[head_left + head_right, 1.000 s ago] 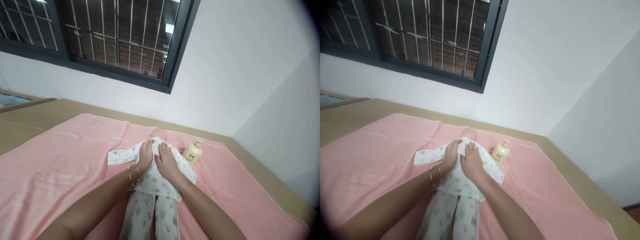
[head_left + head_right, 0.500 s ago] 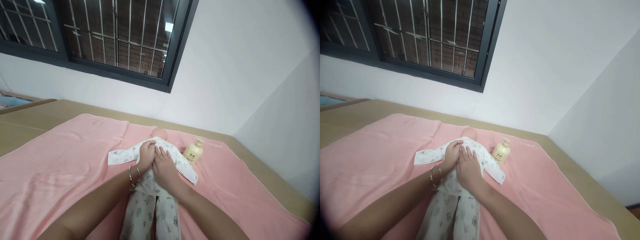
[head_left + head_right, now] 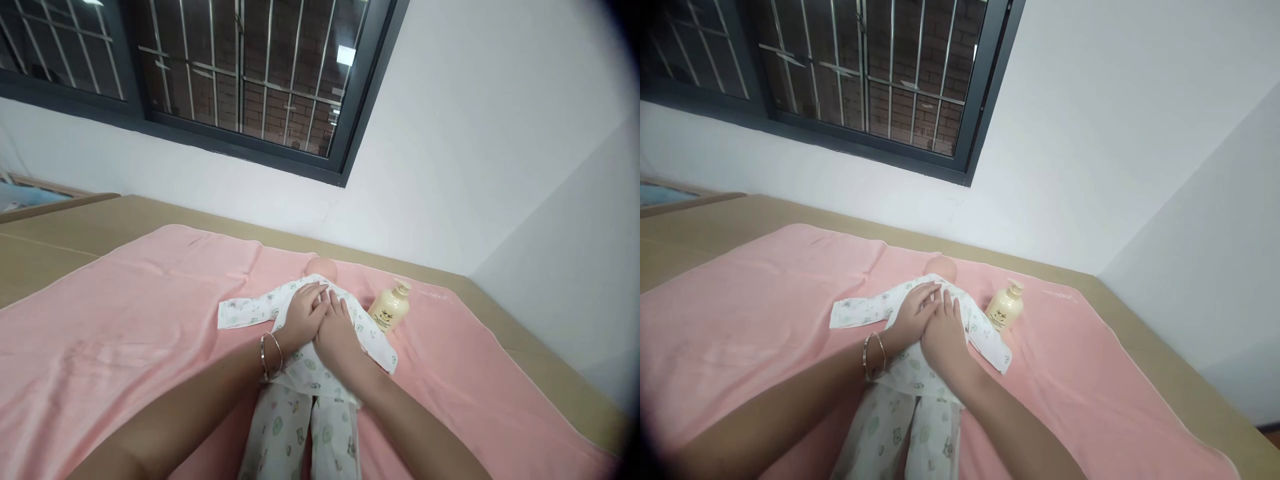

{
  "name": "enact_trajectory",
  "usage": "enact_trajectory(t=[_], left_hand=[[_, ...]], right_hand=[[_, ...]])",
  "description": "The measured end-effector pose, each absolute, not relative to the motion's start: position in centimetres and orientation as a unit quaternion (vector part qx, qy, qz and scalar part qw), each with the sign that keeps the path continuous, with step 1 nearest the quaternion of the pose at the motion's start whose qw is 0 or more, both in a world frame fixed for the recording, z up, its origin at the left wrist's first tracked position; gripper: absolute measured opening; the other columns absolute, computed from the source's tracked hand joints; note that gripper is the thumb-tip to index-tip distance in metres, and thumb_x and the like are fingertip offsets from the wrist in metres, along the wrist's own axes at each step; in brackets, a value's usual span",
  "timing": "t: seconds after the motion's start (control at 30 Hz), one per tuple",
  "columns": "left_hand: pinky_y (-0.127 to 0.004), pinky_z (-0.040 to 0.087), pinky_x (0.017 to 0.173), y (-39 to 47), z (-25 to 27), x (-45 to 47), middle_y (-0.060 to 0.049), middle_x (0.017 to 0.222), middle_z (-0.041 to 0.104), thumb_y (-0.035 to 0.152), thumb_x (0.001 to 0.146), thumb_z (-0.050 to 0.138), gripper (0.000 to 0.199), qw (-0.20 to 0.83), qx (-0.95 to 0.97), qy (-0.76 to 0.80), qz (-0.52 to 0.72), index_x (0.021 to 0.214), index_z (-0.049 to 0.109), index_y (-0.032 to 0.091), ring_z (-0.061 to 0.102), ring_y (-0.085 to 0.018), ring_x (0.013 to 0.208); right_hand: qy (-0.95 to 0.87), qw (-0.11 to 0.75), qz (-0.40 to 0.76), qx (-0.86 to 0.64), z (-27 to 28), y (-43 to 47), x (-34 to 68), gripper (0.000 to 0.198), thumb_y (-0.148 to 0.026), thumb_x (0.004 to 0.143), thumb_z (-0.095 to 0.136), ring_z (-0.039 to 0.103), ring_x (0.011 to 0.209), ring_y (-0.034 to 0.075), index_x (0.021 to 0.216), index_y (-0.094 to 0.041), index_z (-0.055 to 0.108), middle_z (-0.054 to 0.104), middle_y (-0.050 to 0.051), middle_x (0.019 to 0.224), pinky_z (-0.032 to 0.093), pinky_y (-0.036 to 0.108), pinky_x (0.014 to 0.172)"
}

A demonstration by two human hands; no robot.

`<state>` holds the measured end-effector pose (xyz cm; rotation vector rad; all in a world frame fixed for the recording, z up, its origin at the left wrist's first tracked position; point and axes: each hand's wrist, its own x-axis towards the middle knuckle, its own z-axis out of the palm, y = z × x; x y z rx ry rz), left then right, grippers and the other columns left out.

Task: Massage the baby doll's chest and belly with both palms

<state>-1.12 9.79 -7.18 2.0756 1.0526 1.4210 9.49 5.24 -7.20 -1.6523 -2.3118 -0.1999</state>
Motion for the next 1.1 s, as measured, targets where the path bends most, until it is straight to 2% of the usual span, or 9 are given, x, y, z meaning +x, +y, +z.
enact_trajectory(t=[0.1, 0.23, 0.37, 0.5, 0.6, 0.73, 0.83, 0.93, 1.1], left_hand=[[-0.045, 0.04, 0.108, 10.2, -7.7, -1.3, -0.01, 0.125, 0.062, 0.022, 0.088, 0.046, 0.031, 0.204, 0.726, 0.399, 0.522, 0.114, 0.063, 0.018, 0.053, -0.023, 0.121], [-0.048, 0.037, 0.109, 10.7, -8.6, -1.7, -0.012, 0.127, 0.058, 0.02, 0.088, 0.044, 0.029, 0.127, 0.744, 0.406, 0.515, 0.111, 0.062, 0.016, 0.048, -0.025, 0.123], [-0.05, 0.04, 0.104, 11.0, -9.1, -1.8, -0.015, 0.12, 0.056, 0.022, 0.084, 0.049, 0.034, 0.073, 0.741, 0.464, 0.48, 0.116, 0.06, 0.014, 0.049, -0.029, 0.117], [-0.051, 0.039, 0.103, 11.6, -8.9, -1.9, -0.016, 0.123, 0.055, 0.023, 0.084, 0.049, 0.042, 0.061, 0.765, 0.476, 0.43, 0.124, 0.055, 0.015, 0.049, -0.031, 0.118], [-0.051, 0.031, 0.109, 12.2, -8.9, -2.2, -0.016, 0.129, 0.055, 0.022, 0.086, 0.045, 0.043, 0.046, 0.795, 0.453, 0.4, 0.127, 0.053, 0.013, 0.046, -0.03, 0.124], [-0.051, 0.026, 0.114, 12.6, -9.1, -2.3, -0.016, 0.135, 0.053, 0.02, 0.088, 0.041, 0.043, 0.042, 0.814, 0.427, 0.391, 0.13, 0.051, 0.011, 0.043, -0.029, 0.13], [-0.049, 0.031, 0.112, 12.4, -9.1, -2.3, -0.014, 0.132, 0.056, 0.018, 0.09, 0.038, 0.041, 0.03, 0.82, 0.406, 0.403, 0.127, 0.054, 0.013, 0.047, -0.027, 0.127], [-0.046, 0.04, 0.106, 11.9, -9.0, -2.2, -0.013, 0.122, 0.061, 0.018, 0.09, 0.039, 0.035, 0.007, 0.812, 0.395, 0.43, 0.118, 0.06, 0.016, 0.052, -0.026, 0.119], [-0.044, 0.045, 0.099, 11.3, -8.8, -2.2, -0.014, 0.113, 0.062, 0.018, 0.088, 0.043, 0.029, -0.005, 0.798, 0.4, 0.45, 0.106, 0.065, 0.016, 0.054, -0.026, 0.11]], right_hand=[[-0.81, 0.162, -0.043, -0.562, -6.7, 4.1, 9.9, 0.058, -0.02, 0.09, 0.039, 0.017, 0.145, 0.033, 0.146, -0.006, 0.035, 0.035, 0.018, 0.151, 0.017, 0.052, 0.116], [-0.782, 0.222, 0.005, -0.583, -5.8, 5.1, 11.1, 0.048, -0.025, 0.094, 0.036, 0.032, 0.14, 0.027, 0.139, -0.016, 0.048, 0.043, 0.01, 0.148, 0.028, 0.045, 0.114], [-0.729, 0.265, 0.012, -0.631, -5.9, 7.1, 12.1, 0.053, -0.038, 0.096, 0.036, 0.04, 0.134, 0.029, 0.138, -0.008, 0.046, 0.048, 0.018, 0.141, 0.03, 0.043, 0.112], [-0.733, 0.284, -0.013, -0.618, -6.7, 8.1, 12.5, 0.051, -0.04, 0.096, 0.036, 0.044, 0.128, 0.028, 0.138, -0.012, 0.046, 0.052, 0.016, 0.137, 0.029, 0.046, 0.111], [-0.748, 0.275, -0.015, -0.604, -6.9, 8.7, 12.7, 0.051, -0.04, 0.097, 0.034, 0.044, 0.127, 0.028, 0.138, -0.012, 0.044, 0.052, 0.015, 0.137, 0.029, 0.046, 0.11], [-0.769, 0.25, -0.005, -0.589, -7.2, 9.4, 13.1, 0.054, -0.037, 0.098, 0.031, 0.035, 0.136, 0.027, 0.143, -0.008, 0.038, 0.043, 0.017, 0.146, 0.023, 0.047, 0.114], [-0.779, 0.241, 0.001, -0.579, -7.3, 9.4, 13.2, 0.054, -0.035, 0.099, 0.028, 0.028, 0.142, 0.026, 0.146, -0.01, 0.033, 0.036, 0.015, 0.151, 0.02, 0.048, 0.116], [-0.781, 0.233, -0.01, -0.579, -7.1, 8.7, 12.5, 0.053, -0.033, 0.099, 0.026, 0.027, 0.143, 0.026, 0.146, -0.01, 0.034, 0.034, 0.015, 0.152, 0.023, 0.047, 0.115], [-0.743, 0.209, -0.05, -0.634, -6.8, 7.0, 11.0, 0.05, -0.028, 0.098, 0.026, 0.037, 0.137, 0.029, 0.137, -0.006, 0.049, 0.048, 0.019, 0.142, 0.034, 0.042, 0.11]])
